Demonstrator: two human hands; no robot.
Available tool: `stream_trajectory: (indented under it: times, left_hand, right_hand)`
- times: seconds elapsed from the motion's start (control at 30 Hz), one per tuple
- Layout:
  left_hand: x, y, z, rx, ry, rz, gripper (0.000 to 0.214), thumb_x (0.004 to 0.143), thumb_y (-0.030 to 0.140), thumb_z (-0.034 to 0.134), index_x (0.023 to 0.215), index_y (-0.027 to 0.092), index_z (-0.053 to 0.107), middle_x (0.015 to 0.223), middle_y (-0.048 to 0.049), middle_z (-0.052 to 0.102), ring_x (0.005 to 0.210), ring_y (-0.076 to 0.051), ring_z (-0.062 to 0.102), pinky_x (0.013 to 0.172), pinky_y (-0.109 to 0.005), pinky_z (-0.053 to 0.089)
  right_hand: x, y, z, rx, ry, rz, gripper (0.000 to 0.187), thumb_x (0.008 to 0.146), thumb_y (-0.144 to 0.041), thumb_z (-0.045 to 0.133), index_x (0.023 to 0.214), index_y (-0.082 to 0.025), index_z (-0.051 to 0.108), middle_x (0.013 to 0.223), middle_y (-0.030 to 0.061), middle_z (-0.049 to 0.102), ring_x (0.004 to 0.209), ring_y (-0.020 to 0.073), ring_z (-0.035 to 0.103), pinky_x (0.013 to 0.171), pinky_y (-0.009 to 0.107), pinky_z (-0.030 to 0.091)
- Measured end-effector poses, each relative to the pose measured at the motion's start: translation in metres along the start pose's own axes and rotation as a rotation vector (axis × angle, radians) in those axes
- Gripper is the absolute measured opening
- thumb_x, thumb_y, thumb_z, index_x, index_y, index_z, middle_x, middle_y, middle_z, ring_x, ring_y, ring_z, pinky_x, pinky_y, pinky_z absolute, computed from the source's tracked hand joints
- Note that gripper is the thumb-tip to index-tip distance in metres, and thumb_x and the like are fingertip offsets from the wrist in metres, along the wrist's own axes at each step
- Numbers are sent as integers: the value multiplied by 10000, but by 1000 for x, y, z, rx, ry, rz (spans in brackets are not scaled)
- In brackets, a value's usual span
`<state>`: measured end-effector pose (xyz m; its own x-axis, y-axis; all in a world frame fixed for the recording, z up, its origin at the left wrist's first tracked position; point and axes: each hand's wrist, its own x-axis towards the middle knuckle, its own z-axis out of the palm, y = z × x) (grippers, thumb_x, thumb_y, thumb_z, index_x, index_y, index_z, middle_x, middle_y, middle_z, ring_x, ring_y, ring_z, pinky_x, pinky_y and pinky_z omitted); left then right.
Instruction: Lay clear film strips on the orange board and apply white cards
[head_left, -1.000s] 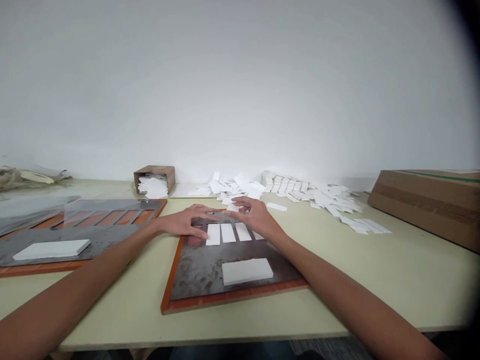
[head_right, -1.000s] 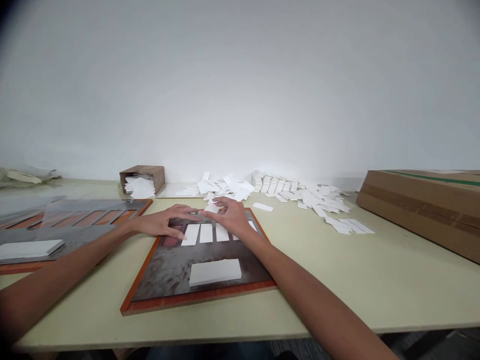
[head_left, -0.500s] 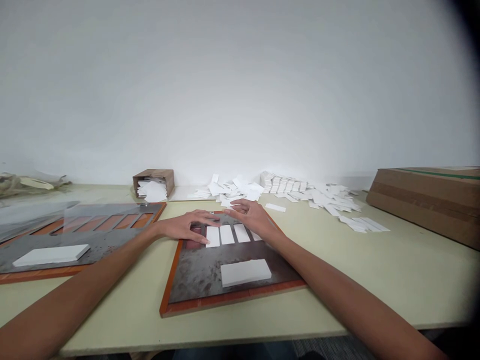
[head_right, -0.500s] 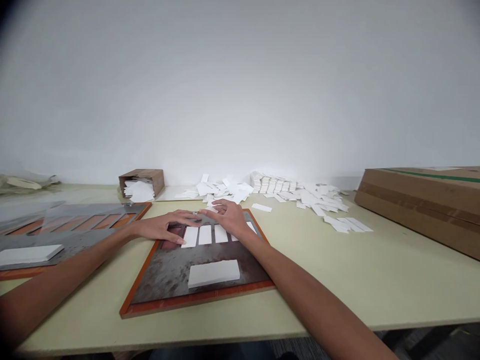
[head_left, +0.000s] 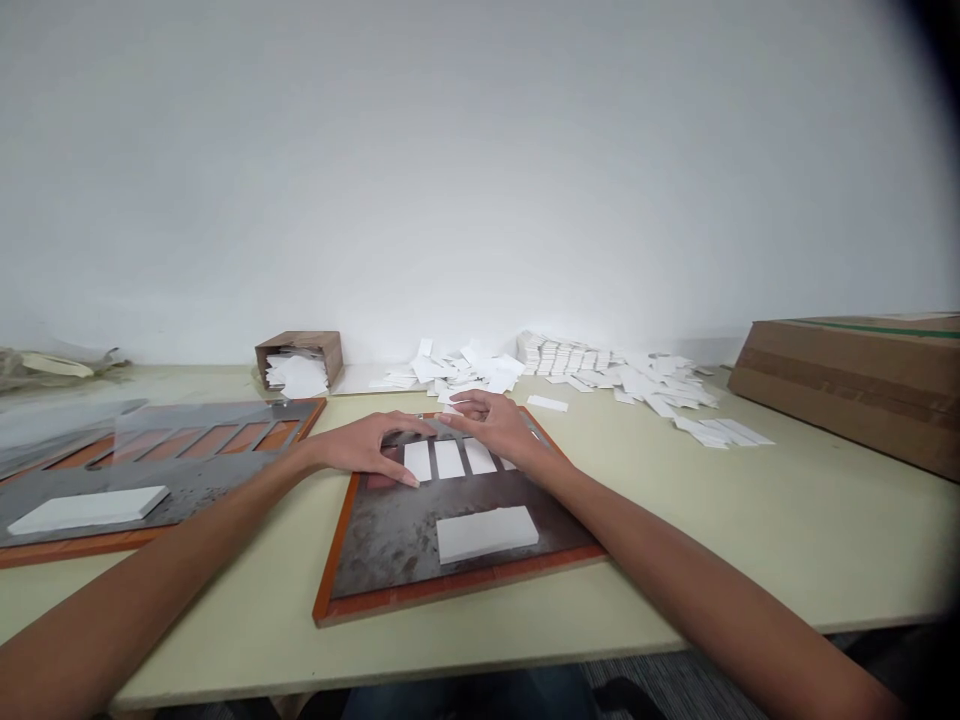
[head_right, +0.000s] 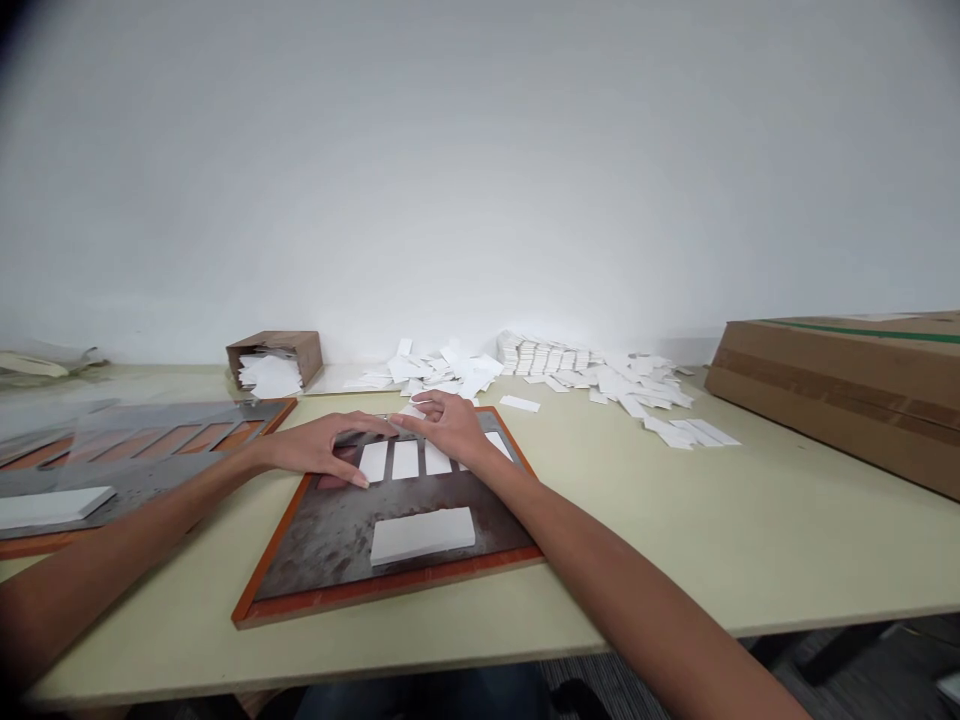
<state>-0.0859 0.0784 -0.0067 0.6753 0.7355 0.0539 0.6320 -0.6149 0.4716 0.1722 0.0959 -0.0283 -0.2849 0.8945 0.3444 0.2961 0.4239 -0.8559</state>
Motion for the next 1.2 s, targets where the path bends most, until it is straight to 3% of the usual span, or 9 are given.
stream_trajectory:
  times: [0.2, 0.4, 0.53, 0.67, 0.87, 0.93, 1.03, 1.1, 1.2]
  left_hand:
    - [0, 1, -3, -24, -34, 22, 626, 725, 565, 835, 1295, 365, 673, 1532, 6, 511, 1439, -293, 423, 1202, -393, 317]
    - [0, -1, -4, 22, 23, -14, 769, 663, 612, 849, 1356, 354, 636, 1536, -21, 506, 1396, -333, 474, 1153, -406, 388]
    - [0, -2, -6, 27, 20, -33, 684, 633, 613, 865, 1242, 336, 720, 1504, -27, 539, 1383, -339, 482, 1140, -401, 403]
    - [0, -5, -6, -20, 4, -20, 559, 662, 599, 855, 1148, 335, 773, 1480, -26, 565, 1368, -330, 498, 1129, -395, 419]
    - [-1, -4, -7, -3, -26, 39, 438, 787, 591, 770, 1158, 359, 775, 1525, -7, 521, 1376, -336, 489, 1132, -404, 413]
    - [-2, -6, -8, -68, 76, 63, 354, 876, 587, 673, 1083, 331, 805, 1482, -16, 567, 1312, -321, 550, 1086, -391, 452]
    - [-1, -15, -9, -184, 388, 29, 428, 937, 600, 568, 991, 258, 820, 1329, -71, 681, 1172, -305, 636, 977, -374, 514]
    - [0, -25, -11, -216, 568, -24, 507, 950, 625, 518, 973, 211, 808, 1199, -106, 738, 1074, -298, 670, 924, -380, 529]
    - [0, -40, -12, -244, 718, -91, 618, 978, 649, 416, 905, 164, 792, 1043, -129, 774, 930, -272, 693, 875, -385, 532]
  right_hand:
    - [3, 5, 3, 2, -32, -40, 549, 703, -498, 862, 1141, -198, 723, 1135, 110, 754, 1015, 237, 722, 919, 360, 556]
    - [6, 12, 5, 1, -58, -65, 561, 712, -517, 851, 1158, -204, 720, 1139, 105, 752, 999, 224, 721, 914, 350, 556]
    - [5, 10, 6, -10, -61, -67, 581, 718, -530, 841, 1175, -194, 712, 1146, 107, 751, 989, 216, 714, 899, 339, 554]
    - [1, 4, 6, -42, -75, -70, 605, 708, -536, 844, 1188, -194, 710, 1142, 97, 755, 946, 210, 698, 852, 336, 545]
    - [-4, 1, 4, -121, -132, -121, 599, 719, -562, 826, 1185, -201, 718, 1142, 81, 750, 857, 181, 675, 802, 311, 519]
    - [-7, -2, 4, -182, -162, -156, 598, 738, -593, 800, 1188, -208, 721, 1077, 66, 755, 835, 180, 672, 789, 307, 509]
    - [-8, -12, 12, -292, -212, -233, 652, 737, -622, 791, 1229, -203, 711, 980, 56, 747, 818, 194, 669, 803, 318, 497]
    - [-6, -21, 25, -337, -252, -300, 680, 734, -650, 781, 1249, -213, 701, 989, 57, 743, 840, 208, 669, 810, 323, 496]
    - [-3, -30, 52, -387, -310, -373, 704, 752, -704, 733, 1274, -234, 683, 1010, 66, 743, 918, 252, 670, 837, 350, 501]
